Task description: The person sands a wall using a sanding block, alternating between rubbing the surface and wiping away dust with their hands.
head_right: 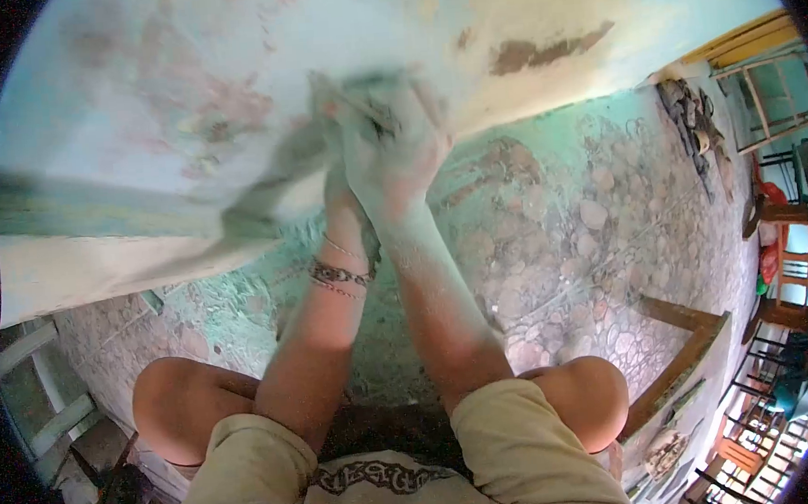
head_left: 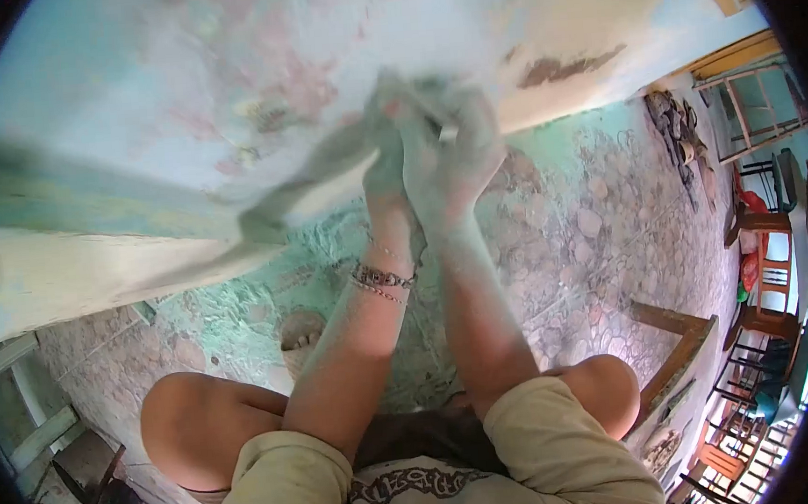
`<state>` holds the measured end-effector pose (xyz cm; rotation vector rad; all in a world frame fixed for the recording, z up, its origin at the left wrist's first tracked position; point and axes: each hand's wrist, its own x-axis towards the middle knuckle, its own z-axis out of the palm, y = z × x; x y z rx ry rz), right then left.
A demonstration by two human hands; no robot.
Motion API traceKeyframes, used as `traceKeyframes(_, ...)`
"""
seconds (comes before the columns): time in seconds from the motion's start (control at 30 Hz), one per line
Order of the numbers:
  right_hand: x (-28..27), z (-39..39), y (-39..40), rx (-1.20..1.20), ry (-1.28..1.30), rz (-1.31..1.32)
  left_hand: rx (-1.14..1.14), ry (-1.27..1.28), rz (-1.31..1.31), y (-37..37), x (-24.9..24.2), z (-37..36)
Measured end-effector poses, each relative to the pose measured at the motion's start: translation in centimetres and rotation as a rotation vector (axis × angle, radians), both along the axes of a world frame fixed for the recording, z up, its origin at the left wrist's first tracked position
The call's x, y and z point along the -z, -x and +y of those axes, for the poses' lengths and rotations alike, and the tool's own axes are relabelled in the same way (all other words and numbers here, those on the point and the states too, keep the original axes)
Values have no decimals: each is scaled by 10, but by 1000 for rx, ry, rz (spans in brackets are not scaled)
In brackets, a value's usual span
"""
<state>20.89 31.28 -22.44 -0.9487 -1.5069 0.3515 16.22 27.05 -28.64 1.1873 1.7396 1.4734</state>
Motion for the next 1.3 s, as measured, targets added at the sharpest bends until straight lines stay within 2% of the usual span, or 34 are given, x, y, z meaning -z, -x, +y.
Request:
traceKeyframes(0.07,18,-6,1,-1,27,20,-18,-44,137,9,5,13)
traceKeyframes(0.13,8,-4,3,0,-24,12,-21,-106,166,12,18,33)
traceKeyframes(0.17,-16,-5,4,11,-68,-10,-8,-110,169,6,32,33)
traceKeyframes(0.2,-31,-10,1,22,-90,-44,1,-45,-57,-4,36,19)
traceKeyframes(0.23,-36,-10,2,-65,-53,12,-17,16,-282,-14,40,6)
traceKeyframes(0.27,-20,-9,-2,-62,-10,-41,-53,101,-710,-14,13,1)
traceKeyframes(0.33,29,3,-6,-70,17,-124,-38,106,-916,-12,8,0)
traceKeyframes(0.37,47,-3,-9,-72,145,-200,3,47,-700,-19,46,-6)
traceKeyframes(0.43,46,-10,-12,-105,174,-110,25,-2,-375,-25,66,-5)
traceKeyframes(0.5,43,-15,-17,-145,294,-29,-11,19,-162,-32,63,-12)
traceKeyframes(0.57,34,-10,-25,-189,467,59,18,-146,-719,-41,54,-15)
traceKeyframes(0.63,50,-10,-34,-226,510,48,16,-238,-1098,-49,51,-11)
traceKeyframes(0.7,52,-8,-39,-258,562,82,-23,-233,-1303,-55,57,-12)
traceKeyframes(0.8,47,-12,-58,-276,680,127,104,-153,128,-57,67,-27)
traceKeyframes(0.87,32,-12,-71,-279,744,73,102,-174,23,-74,74,-19)
traceKeyframes(1.0,30,-8,-91,-274,696,75,80,-204,-204,-101,61,-9)
traceKeyframes(1.1,31,0,-98,-294,733,107,196,-90,-78,-103,50,-7)
traceKeyframes(1.17,26,5,-100,-336,796,158,188,-142,-297,-107,44,-4)
traceKeyframes(1.27,23,11,-95,-359,733,91,161,-103,-692,-108,51,-3)
traceKeyframes(1.3,20,10,-94,-418,665,189,145,-114,-863,-108,54,-2)
